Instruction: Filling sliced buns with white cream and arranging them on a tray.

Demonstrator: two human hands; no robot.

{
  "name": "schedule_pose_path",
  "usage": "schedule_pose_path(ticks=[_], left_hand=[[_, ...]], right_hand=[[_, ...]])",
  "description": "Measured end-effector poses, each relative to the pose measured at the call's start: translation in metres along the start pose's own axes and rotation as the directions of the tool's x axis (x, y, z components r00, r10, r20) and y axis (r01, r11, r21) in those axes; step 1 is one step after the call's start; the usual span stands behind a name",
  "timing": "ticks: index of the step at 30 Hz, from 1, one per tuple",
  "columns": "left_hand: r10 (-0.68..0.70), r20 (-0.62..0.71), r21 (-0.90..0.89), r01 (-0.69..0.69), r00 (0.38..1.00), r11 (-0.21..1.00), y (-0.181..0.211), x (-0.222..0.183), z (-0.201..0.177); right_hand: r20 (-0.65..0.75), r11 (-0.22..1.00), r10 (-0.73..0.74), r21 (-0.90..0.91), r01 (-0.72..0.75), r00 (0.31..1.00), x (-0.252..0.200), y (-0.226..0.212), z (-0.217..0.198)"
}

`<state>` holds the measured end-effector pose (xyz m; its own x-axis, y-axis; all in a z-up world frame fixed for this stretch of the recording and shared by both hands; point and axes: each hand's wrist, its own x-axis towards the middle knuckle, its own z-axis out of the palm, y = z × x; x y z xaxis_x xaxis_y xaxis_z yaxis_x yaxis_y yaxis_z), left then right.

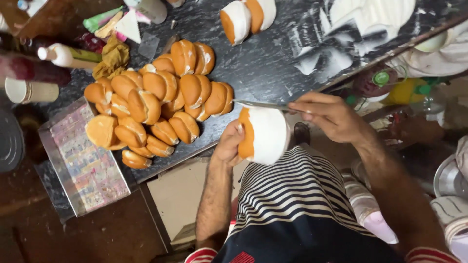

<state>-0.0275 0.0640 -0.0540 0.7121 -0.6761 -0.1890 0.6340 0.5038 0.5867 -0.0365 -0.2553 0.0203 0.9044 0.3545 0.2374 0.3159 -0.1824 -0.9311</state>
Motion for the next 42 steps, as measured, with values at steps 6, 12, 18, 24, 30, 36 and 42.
schedule_pose_path(ticks=[6,12,18,24,30,36,42], left_hand=[[0.099,-0.173,-0.473,-0.171,0.98,0.864,0.003,0.01,0.022],[0.094,-0.354,-0.335,-0.22,0.93,0.916,0.025,0.038,0.039],[0.386,-0.415,-0.005,-0.426,0.824,0.905,0.098,0.13,-0.064],[0.186,-0.444,-0.017,-0.216,0.876,0.976,0.143,0.229,-0.179],[0.421,-0.742,0.513,0.037,0.522,0.858,0.104,0.296,-0.242],[0.724,-0.57,0.797,0.477,0.389,0.372,0.132,0.257,-0.153],[0.934,-0.147,0.947,0.32,0.325,0.037,0.154,0.201,-0.096]], right_hand=[[-0.085,0.936,-0.287,-0.238,0.26,0.954,-0.028,0.048,0.04],[-0.108,0.957,-0.16,-0.26,0.127,0.981,-0.04,0.043,0.098],[-0.363,0.947,0.2,-0.166,-0.274,0.91,-0.072,0.03,0.075],[-0.599,0.901,0.259,-0.132,-0.413,0.757,-0.118,0.008,0.048],[-0.764,0.862,0.424,0.178,-0.474,0.486,-0.144,-0.002,0.071],[-0.768,0.821,0.491,0.251,-0.513,0.41,-0.131,-0.011,0.078],[-0.753,0.815,0.521,0.301,-0.495,0.401,-0.145,-0.003,0.068]])
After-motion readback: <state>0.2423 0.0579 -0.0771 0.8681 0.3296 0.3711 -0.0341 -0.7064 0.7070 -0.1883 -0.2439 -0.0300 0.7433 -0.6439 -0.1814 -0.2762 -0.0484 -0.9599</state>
